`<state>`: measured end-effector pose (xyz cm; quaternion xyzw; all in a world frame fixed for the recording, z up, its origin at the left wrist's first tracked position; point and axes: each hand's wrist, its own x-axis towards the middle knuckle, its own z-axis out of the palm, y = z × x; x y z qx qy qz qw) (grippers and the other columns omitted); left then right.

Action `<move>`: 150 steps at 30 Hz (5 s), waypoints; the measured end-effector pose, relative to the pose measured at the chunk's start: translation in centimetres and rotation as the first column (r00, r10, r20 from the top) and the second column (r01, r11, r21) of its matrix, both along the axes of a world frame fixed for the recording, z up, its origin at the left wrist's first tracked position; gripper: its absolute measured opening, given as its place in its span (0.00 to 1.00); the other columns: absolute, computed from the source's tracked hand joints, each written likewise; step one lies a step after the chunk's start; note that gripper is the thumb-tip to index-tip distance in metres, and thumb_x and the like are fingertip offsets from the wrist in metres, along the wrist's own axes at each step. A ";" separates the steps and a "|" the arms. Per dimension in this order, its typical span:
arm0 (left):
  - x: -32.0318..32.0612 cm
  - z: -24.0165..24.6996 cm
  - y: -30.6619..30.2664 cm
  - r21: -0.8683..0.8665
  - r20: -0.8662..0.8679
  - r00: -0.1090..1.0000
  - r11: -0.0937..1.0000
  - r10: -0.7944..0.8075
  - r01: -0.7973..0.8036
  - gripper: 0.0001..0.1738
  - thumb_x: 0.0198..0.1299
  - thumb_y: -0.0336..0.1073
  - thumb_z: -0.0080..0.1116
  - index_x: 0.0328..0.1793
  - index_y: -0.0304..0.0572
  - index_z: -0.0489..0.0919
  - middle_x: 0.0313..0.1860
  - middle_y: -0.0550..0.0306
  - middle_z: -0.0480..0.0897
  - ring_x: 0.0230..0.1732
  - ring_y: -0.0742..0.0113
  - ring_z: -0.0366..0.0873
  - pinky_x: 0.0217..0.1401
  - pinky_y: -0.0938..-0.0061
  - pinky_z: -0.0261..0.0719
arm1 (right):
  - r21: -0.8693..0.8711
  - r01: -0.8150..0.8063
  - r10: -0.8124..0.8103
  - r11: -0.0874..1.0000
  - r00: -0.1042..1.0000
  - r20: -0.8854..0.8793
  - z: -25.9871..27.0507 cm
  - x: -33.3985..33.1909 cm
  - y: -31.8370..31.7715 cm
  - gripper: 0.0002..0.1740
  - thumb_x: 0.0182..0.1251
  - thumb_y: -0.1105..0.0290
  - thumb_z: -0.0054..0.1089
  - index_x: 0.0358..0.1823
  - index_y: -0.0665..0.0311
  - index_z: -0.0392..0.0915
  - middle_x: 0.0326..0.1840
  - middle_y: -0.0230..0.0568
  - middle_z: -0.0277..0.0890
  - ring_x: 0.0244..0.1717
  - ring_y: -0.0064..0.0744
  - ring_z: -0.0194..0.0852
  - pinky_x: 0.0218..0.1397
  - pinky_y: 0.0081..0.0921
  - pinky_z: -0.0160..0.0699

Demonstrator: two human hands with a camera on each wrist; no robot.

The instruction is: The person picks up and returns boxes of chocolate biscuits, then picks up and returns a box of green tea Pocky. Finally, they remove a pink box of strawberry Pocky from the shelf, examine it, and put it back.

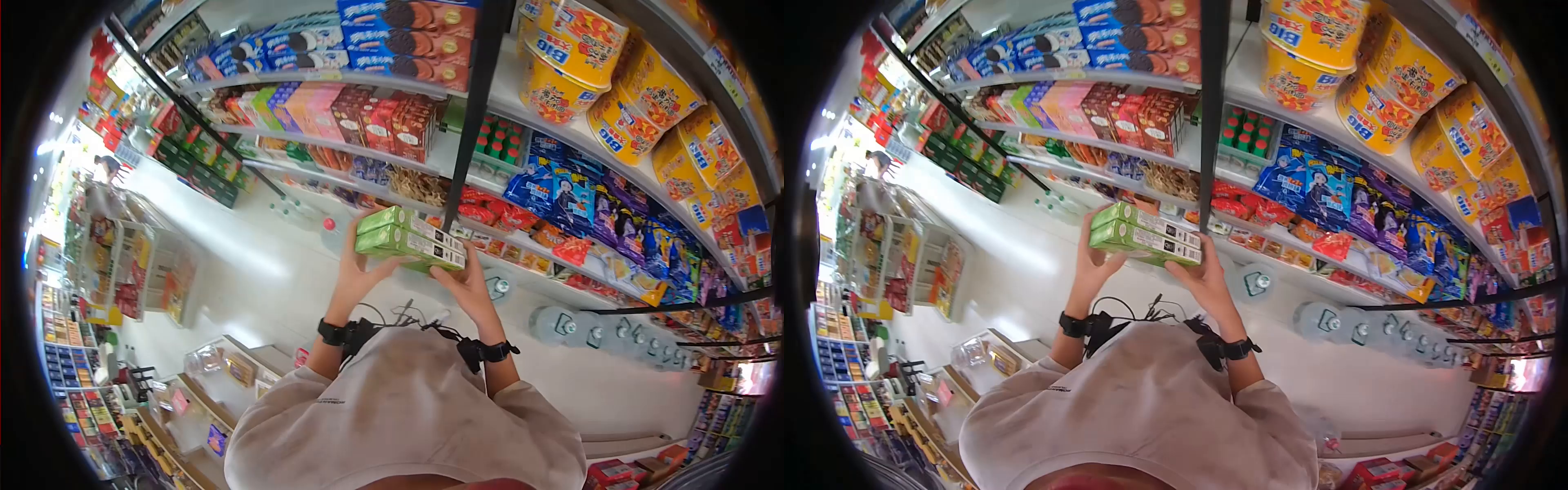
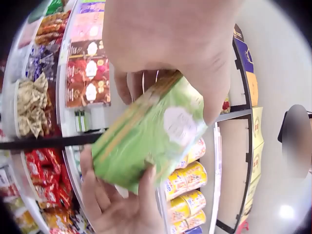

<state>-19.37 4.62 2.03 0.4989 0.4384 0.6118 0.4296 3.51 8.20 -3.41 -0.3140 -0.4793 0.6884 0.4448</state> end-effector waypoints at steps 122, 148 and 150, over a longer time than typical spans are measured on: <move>-5.7 2.9 22.8 0.330 -0.489 0.855 0.871 -0.171 0.364 0.38 0.60 0.17 0.64 0.77 0.43 0.71 0.76 0.49 0.74 0.75 0.47 0.74 0.72 0.61 0.79 | 0.404 0.268 -0.368 0.875 0.909 0.194 5.6 2.7 25.6 0.25 0.89 0.56 0.49 0.67 0.72 0.78 0.60 0.45 0.86 0.56 0.34 0.87 0.63 0.30 0.82; -5.8 3.4 27.6 0.411 -0.694 0.712 0.753 -0.107 0.514 0.38 0.58 0.19 0.61 0.78 0.44 0.72 0.75 0.49 0.76 0.76 0.45 0.73 0.78 0.58 0.75 | 0.167 0.058 -0.061 0.984 0.998 0.016 2.9 3.7 28.8 0.30 0.85 0.51 0.49 0.73 0.66 0.76 0.71 0.40 0.79 0.71 0.36 0.77 0.78 0.39 0.68; -5.8 3.7 27.4 0.374 -0.703 0.698 0.763 -0.138 0.528 0.38 0.58 0.19 0.61 0.78 0.44 0.72 0.76 0.48 0.76 0.78 0.45 0.72 0.80 0.57 0.73 | 0.171 0.069 -0.073 0.983 0.997 0.018 2.7 3.6 29.0 0.29 0.85 0.51 0.49 0.72 0.65 0.76 0.71 0.40 0.79 0.71 0.35 0.77 0.79 0.38 0.67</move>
